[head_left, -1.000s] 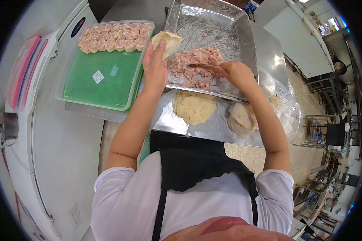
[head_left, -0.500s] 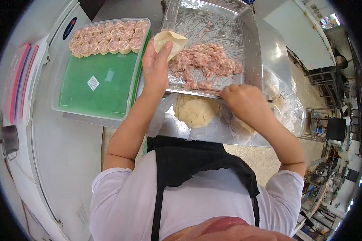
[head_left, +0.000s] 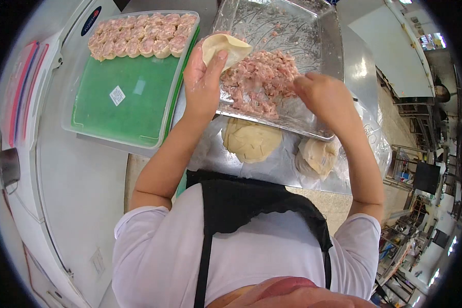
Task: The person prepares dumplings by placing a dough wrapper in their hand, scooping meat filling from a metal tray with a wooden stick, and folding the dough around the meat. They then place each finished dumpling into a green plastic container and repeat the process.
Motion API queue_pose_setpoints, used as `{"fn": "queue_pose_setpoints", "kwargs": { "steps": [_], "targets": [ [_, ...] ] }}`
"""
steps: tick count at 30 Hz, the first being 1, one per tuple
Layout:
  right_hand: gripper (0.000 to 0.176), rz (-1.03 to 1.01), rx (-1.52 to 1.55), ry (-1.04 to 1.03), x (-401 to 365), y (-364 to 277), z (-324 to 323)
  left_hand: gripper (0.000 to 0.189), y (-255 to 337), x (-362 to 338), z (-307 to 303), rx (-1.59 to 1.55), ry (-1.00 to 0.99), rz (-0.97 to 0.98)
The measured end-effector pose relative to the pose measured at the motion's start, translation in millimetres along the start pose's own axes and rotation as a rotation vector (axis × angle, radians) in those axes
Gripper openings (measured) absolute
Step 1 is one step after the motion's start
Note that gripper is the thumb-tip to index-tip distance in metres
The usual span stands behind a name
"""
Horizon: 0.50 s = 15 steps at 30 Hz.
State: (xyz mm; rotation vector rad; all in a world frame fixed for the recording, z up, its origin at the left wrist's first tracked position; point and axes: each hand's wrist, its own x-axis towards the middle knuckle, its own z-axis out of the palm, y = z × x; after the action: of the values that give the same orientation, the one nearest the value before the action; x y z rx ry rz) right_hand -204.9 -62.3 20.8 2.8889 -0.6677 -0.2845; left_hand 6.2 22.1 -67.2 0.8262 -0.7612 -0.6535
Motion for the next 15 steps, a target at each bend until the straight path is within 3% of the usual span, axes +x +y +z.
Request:
{"fn": "queue_pose_setpoints", "kwargs": {
  "steps": [2, 4, 6, 8, 10, 14, 15],
  "targets": [
    [0.015, -0.044, -0.012, 0.136, 5, -4, 26, 0.028, 1, 2, 1, -0.008, -0.012, -0.036],
    [0.019, -0.082, 0.095, 0.130, -3, -22, 33, 0.028, 2, 1, 0, -0.017, -0.016, -0.035],
    [0.020, -0.040, 0.085, -0.030, -9, -24, 8, 0.028, 0, 0, 0, -0.030, -0.018, -0.042],
    [0.022, -0.050, 0.121, -0.001, -7, -1, 8, 0.029, -2, 0, -1, -0.036, -0.024, -0.022],
    [0.025, 0.159, -0.018, 0.028, -5, 10, 5, 0.029, -1, 0, 0, -0.040, -0.038, -0.038],
    [0.023, -0.008, 0.004, -0.086, -25, -31, 15, 0.029, 5, 2, 1, -0.047, -0.054, -0.079],
    [0.023, -0.010, 0.078, 0.045, -29, -24, 7, 0.029, 4, 2, 2, -0.049, -0.058, -0.085]
  ]
}}
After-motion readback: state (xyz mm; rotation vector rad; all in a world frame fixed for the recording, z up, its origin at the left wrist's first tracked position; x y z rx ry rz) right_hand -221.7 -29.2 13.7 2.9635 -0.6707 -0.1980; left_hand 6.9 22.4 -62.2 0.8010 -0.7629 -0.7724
